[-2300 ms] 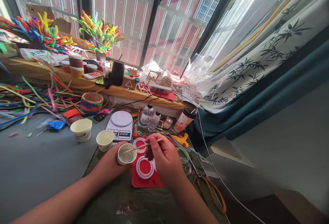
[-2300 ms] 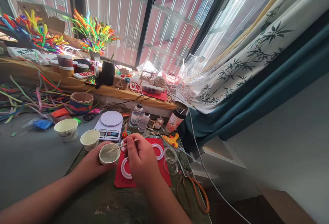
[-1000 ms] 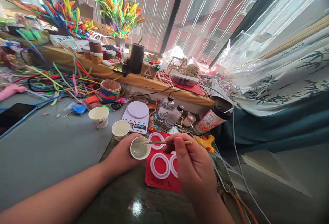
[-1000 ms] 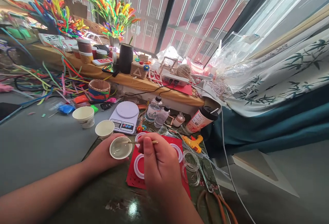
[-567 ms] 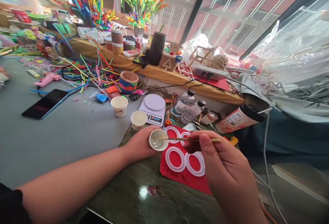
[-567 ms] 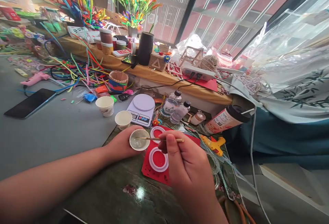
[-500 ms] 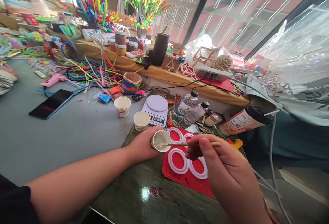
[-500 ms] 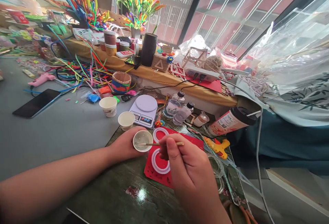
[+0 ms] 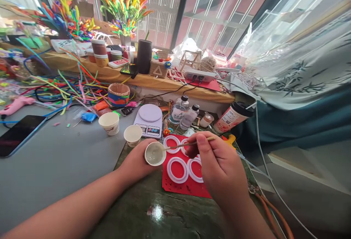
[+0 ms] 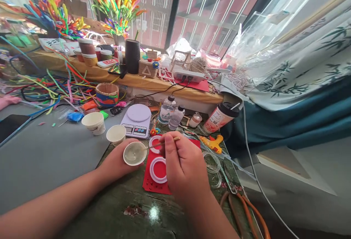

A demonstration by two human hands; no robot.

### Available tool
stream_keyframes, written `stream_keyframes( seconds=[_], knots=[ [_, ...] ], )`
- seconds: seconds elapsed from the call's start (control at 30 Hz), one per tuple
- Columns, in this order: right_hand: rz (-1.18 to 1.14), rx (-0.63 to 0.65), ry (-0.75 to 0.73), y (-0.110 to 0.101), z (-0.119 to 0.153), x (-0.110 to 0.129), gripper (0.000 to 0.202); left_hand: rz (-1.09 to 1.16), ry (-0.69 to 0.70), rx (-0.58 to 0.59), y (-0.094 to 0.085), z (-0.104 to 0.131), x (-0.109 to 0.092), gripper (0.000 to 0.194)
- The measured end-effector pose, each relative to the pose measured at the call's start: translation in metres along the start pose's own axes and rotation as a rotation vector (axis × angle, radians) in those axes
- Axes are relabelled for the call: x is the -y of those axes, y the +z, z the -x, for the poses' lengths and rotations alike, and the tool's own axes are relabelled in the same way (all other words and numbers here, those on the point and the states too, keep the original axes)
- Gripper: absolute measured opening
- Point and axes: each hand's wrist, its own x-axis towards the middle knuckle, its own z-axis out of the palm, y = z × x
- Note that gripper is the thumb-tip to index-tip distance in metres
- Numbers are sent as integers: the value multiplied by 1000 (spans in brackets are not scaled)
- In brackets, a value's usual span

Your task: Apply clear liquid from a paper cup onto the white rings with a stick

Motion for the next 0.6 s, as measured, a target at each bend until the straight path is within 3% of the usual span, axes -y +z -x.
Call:
stream_keyframes(
  seconds=[0.1, 0.23, 0.33, 0.43, 0.6],
  knots=[
    [-49, 29, -4, 2, -2, -4, 38, -13, -7, -4, 0, 1, 0, 42],
    [-93, -55, -24, 3, -5, -9, 37, -23, -12, -15, 0, 0, -1, 43],
    [-135, 97, -42, 2, -8, -12, 36, -16, -25, -29, 0, -1, -2, 40],
    [-95, 43, -1, 2, -11, -16, 37, -11, -30, -33, -1, -2, -1, 40],
    [-232, 97, 99, 6, -17, -22, 43, -11, -47, -57, 1, -2, 2, 41]
  ],
)
